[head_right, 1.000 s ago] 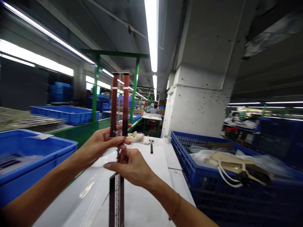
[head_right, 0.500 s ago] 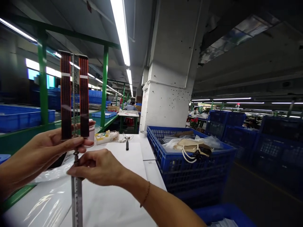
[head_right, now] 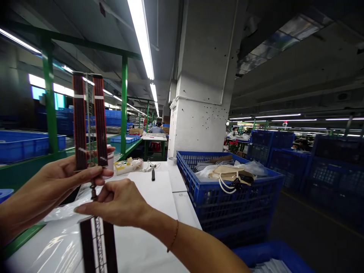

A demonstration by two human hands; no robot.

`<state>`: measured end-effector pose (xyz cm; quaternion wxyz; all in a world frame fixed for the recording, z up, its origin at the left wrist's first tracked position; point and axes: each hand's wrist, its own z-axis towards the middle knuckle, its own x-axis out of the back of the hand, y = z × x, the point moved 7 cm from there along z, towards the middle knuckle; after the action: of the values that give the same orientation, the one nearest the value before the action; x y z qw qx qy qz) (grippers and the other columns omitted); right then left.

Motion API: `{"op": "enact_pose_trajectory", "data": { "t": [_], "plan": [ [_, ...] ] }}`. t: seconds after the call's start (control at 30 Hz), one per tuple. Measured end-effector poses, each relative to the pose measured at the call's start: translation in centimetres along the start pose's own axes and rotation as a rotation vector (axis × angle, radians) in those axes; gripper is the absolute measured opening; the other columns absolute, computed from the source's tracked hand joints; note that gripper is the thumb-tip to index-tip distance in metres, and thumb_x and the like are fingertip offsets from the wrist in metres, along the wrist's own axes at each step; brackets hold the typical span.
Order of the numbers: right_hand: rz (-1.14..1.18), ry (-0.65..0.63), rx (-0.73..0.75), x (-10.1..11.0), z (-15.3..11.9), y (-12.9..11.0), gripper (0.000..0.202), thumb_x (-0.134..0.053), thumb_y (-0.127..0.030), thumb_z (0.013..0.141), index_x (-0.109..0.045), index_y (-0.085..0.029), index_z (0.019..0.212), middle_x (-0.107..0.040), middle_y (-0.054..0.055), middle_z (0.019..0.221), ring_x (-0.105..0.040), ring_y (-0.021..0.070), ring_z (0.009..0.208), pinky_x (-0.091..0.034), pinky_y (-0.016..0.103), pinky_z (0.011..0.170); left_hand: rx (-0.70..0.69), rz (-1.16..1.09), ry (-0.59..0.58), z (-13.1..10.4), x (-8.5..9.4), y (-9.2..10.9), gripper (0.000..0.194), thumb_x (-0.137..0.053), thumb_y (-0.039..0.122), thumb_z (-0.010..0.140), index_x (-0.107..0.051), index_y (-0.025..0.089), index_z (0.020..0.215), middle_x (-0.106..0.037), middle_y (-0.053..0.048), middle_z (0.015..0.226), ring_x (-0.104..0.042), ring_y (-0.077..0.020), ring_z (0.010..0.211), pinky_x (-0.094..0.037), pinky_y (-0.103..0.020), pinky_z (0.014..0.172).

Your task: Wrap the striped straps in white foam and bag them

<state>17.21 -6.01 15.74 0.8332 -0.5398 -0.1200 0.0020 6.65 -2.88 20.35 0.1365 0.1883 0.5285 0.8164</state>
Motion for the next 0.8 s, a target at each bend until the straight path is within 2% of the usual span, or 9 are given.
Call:
{"op": "enact_pose_trajectory", "data": {
  "t": [0.07,0.17,0.23,0.4,0.43,0.57,0.6,0.73,0.8],
  "plan": [
    [-0.033,0.035,0.035,0.3,-0.1,-0.3,0.048,-0.085,-0.042,0.053,-0.046,-0.016,0.051,-0.041,-0.007,0.049,-0.035,0.0066,0.049,-0.024,0.023,0.045,0.001,0.017,-0.007,0.0,-0.1,-0.1,0.04,-0.073,0.045,0.07,-0.065,0.015,0.095,-0.069,-0.008,0.092,-0.064,-0.0224,0.087,-0.052,-0.027,0.075],
    [0.044,-0.079,0.074,-0.2,-0.3,-0.5,0.041,-0.082,-0.044,0.06,-0.052,-0.016,0.06,-0.041,-0.007,0.055,-0.034,0.0068,0.052,-0.023,0.023,0.046,0.021,-0.006,-0.018,0.0,-0.2,-0.3,0.043,-0.073,0.044,0.071,-0.063,0.015,0.101,-0.069,-0.008,0.097,-0.064,-0.0216,0.087,-0.052,-0.027,0.075],
    [0.077,-0.13,0.045,-0.4,-0.5,-0.2,0.04,-0.08,-0.046,0.062,-0.054,-0.016,0.063,-0.041,-0.007,0.056,-0.033,0.0067,0.051,-0.023,0.023,0.045,0.039,-0.03,-0.02,0.0,-0.4,-0.4,0.047,-0.073,0.043,0.071,-0.06,0.015,0.107,-0.068,-0.008,0.099,-0.063,-0.0211,0.086,-0.052,-0.027,0.075],
    [-0.078,0.045,-0.006,0.9,-0.9,0.1,0.046,-0.085,-0.043,0.054,-0.048,-0.016,0.052,-0.04,-0.008,0.048,-0.033,0.0063,0.048,-0.024,0.023,0.045,0.049,-0.043,-0.039,-0.3,-1.4,-0.3,0.058,-0.073,0.042,0.071,-0.052,0.018,0.12,-0.07,-0.007,0.091,-0.066,-0.022,0.08,-0.053,-0.029,0.072],
    [-0.072,0.034,0.011,0.9,-1.0,-0.1,0.046,-0.084,-0.043,0.055,-0.047,-0.016,0.052,-0.039,-0.008,0.048,-0.033,0.0063,0.048,-0.023,0.023,0.045,0.048,-0.052,-0.042,-0.3,-1.4,-0.3,0.061,-0.072,0.042,0.071,-0.05,0.019,0.123,-0.07,-0.007,0.09,-0.066,-0.0218,0.078,-0.053,-0.029,0.071],
    [0.041,-0.162,0.037,0.1,-1.2,-0.2,0.04,-0.078,-0.047,0.065,-0.053,-0.016,0.061,-0.044,-0.006,0.055,-0.035,0.0072,0.051,-0.025,0.023,0.047,0.038,-0.085,-0.064,-0.2,-1.5,-0.3,0.058,-0.073,0.041,0.071,-0.052,0.019,0.121,-0.07,-0.007,0.09,-0.064,-0.018,0.077,-0.052,-0.024,0.069],
    [0.039,-0.164,0.027,0.1,-1.2,0.0,0.04,-0.078,-0.047,0.065,-0.053,-0.016,0.061,-0.045,-0.006,0.056,-0.036,0.0073,0.051,-0.026,0.023,0.047,0.037,-0.09,-0.063,-0.2,-1.5,-0.3,0.056,-0.073,0.04,0.072,-0.053,0.019,0.12,-0.07,-0.006,0.089,-0.063,-0.0167,0.075,-0.052,-0.023,0.069],
    [-0.02,0.014,-0.009,1.1,-1.4,0.6,0.046,-0.083,-0.045,0.056,-0.047,-0.016,0.054,-0.042,-0.007,0.051,-0.036,0.0068,0.05,-0.027,0.022,0.046,0.053,-0.073,-0.071,-0.3,-2.0,-0.1,0.052,-0.072,0.037,0.074,-0.053,0.018,0.118,-0.07,-0.006,0.088,-0.063,-0.0177,0.07,-0.053,-0.026,0.067],
    [-0.014,0.033,-0.011,1.3,-1.5,0.7,0.047,-0.084,-0.044,0.055,-0.046,-0.016,0.055,-0.043,-0.007,0.052,-0.037,0.0072,0.051,-0.028,0.022,0.046,0.053,-0.073,-0.055,-0.4,-2.2,0.0,0.051,-0.072,0.037,0.073,-0.054,0.018,0.117,-0.07,-0.007,0.089,-0.064,-0.0189,0.071,-0.053,-0.026,0.066]
  ]
}}
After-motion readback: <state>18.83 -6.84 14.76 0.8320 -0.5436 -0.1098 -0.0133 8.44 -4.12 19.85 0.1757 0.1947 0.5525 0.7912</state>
